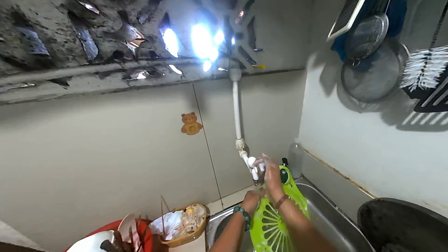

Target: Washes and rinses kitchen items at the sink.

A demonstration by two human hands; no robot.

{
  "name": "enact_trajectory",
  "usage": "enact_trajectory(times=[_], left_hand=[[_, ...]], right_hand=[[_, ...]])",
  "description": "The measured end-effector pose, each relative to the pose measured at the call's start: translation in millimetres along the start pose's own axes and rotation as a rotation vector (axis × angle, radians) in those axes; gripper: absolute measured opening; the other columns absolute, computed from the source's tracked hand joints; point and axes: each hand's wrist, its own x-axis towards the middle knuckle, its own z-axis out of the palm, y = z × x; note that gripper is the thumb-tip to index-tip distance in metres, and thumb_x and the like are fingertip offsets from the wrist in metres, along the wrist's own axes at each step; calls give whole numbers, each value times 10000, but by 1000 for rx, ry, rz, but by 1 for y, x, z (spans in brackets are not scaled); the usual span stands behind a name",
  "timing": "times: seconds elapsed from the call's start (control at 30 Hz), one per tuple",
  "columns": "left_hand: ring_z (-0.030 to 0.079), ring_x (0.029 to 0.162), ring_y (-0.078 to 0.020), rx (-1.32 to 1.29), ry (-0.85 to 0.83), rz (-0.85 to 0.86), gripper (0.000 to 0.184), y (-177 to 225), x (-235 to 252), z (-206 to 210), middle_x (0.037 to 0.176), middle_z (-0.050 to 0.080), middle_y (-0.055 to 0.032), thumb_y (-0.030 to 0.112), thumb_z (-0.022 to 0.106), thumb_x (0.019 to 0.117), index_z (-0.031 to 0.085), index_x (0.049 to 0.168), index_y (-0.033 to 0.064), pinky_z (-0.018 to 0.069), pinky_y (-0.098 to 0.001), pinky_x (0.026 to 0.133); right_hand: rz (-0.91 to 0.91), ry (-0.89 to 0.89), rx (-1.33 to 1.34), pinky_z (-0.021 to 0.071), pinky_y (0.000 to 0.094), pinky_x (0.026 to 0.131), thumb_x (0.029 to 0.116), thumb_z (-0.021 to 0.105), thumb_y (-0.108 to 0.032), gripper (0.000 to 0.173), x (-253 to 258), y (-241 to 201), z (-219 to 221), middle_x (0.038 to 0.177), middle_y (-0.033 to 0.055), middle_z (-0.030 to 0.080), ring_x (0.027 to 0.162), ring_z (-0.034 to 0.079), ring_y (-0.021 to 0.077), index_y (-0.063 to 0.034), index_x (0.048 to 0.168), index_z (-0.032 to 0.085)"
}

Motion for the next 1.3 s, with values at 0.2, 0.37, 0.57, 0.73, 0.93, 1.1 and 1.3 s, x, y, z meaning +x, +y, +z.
enact_trajectory(times=[0.2,0.37,0.57,0.73,0.93,1.1,1.3], left_hand=[[568,1246,-315,64,-44,-5,367,-51,1,-5,1344,579,-259,135,424,1098,517,1379,-81,439,-478,1078],[574,1234,-321,232,-145,-16,410,-58,-6,-19,1341,583,-262,198,480,1087,515,1399,-67,442,-480,1074],[624,1082,-238,185,-126,20,309,-38,-10,-36,1222,644,-187,128,474,1080,592,1323,-20,491,-430,975],[672,885,-127,-33,-151,20,314,-64,-25,-83,1035,694,-59,247,553,1069,624,1312,62,568,-335,834],[696,872,-132,-108,-111,77,322,-96,-43,-108,1008,713,-62,262,566,1061,628,1299,54,590,-346,829],[640,1171,-208,112,69,257,354,-92,-25,-93,1300,654,-144,132,623,993,619,1328,18,512,-382,1032],[667,1125,-213,153,260,415,307,-37,-19,-41,1251,675,-159,59,584,1000,649,1292,-6,536,-354,1007]], right_hand=[[685,207,558,515,254,613,1131,334,-197,280,-30,62,17,898,93,586,710,595,144,-5,1183,532],[697,100,335,397,231,451,1122,353,-190,256,-25,77,20,632,-5,422,477,417,87,-72,922,460],[193,-362,-775,475,445,1049,1111,355,-134,363,-25,71,7,1203,211,681,1152,648,312,4,1297,635],[-273,-631,-1299,131,639,1245,1083,400,-227,378,-20,85,-19,1392,211,611,1426,435,440,-104,1351,635],[221,-444,-810,511,496,906,956,650,-562,616,-10,61,-24,1038,203,682,971,656,312,19,1156,686],[450,-447,-880,495,503,959,869,735,-616,739,0,49,-20,1135,220,668,1050,642,319,45,1191,661],[661,-533,-762,548,304,726,1030,587,-477,507,-4,50,-17,845,38,646,688,629,108,15,1155,609]])
